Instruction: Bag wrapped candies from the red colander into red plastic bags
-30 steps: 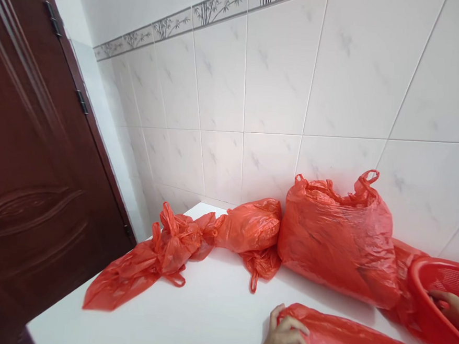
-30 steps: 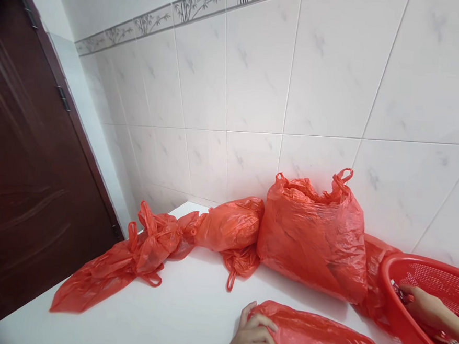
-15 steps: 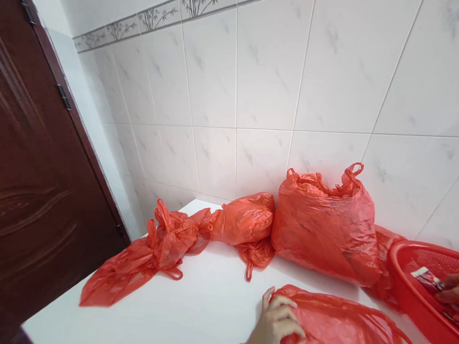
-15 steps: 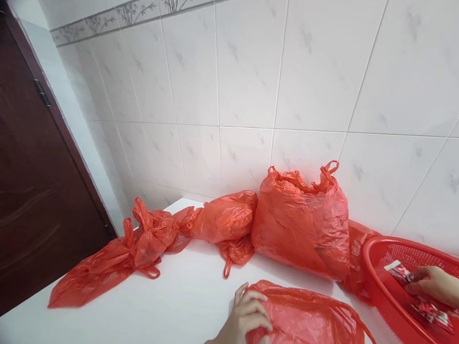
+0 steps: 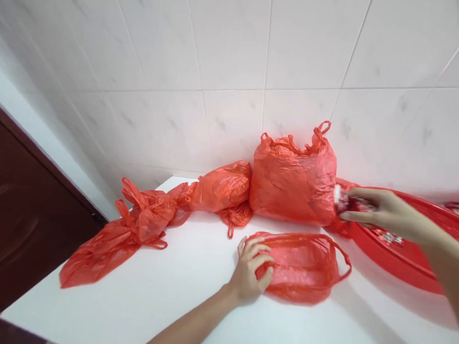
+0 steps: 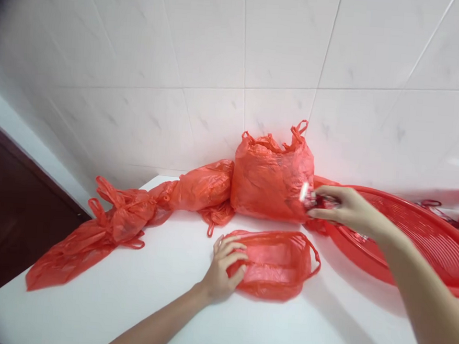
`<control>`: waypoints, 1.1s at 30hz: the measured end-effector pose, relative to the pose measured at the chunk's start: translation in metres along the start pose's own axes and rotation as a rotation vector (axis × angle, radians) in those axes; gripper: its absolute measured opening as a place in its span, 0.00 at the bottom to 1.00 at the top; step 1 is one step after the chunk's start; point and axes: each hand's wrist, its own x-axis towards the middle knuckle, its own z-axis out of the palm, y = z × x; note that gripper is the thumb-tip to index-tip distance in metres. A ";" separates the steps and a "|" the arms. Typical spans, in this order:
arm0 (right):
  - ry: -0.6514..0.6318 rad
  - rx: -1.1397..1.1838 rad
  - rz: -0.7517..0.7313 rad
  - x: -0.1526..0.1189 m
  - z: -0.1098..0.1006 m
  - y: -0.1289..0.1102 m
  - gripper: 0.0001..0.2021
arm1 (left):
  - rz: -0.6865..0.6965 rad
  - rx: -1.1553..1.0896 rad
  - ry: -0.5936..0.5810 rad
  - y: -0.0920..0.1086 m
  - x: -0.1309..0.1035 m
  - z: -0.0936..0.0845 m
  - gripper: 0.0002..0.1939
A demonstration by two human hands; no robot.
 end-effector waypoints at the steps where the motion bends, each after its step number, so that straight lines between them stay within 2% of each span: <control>1: -0.122 0.024 -0.043 -0.001 0.011 -0.012 0.21 | 0.003 0.004 0.010 -0.001 0.000 0.000 0.07; 3: -0.269 0.001 -0.119 -0.002 0.033 -0.028 0.23 | 0.003 0.006 0.036 -0.003 0.001 0.001 0.08; 4: -0.300 -0.011 -0.156 -0.001 0.043 -0.033 0.23 | -0.004 0.004 0.055 -0.005 0.002 0.002 0.09; 9: -0.347 -0.002 -0.233 0.008 0.087 -0.040 0.19 | -0.128 -0.021 0.165 -0.010 0.004 0.004 0.13; 14: -0.458 0.066 -0.194 0.010 0.118 -0.045 0.13 | -0.151 -0.068 0.175 -0.010 0.006 0.005 0.12; 16: -0.479 0.037 -0.152 0.009 0.124 -0.046 0.10 | -0.155 -0.074 0.161 -0.010 0.006 0.004 0.12; 21: -0.417 -0.049 -0.120 0.007 0.124 -0.040 0.06 | -0.173 -0.086 0.124 -0.008 0.007 0.002 0.12; 27: -0.493 -0.154 -0.137 -0.013 0.135 -0.014 0.17 | -0.159 -0.034 -0.014 -0.004 0.007 0.002 0.11; 29: -0.485 -0.193 -0.121 -0.020 0.139 -0.006 0.12 | -0.152 -0.005 -0.066 -0.003 0.007 0.003 0.14; 31: -0.415 -0.213 -0.089 -0.025 0.141 0.000 0.05 | -0.143 0.022 -0.100 -0.002 0.007 0.004 0.16; 33: -0.324 -0.224 -0.063 -0.027 0.139 0.003 0.03 | -0.130 0.041 -0.113 -0.001 0.006 0.004 0.17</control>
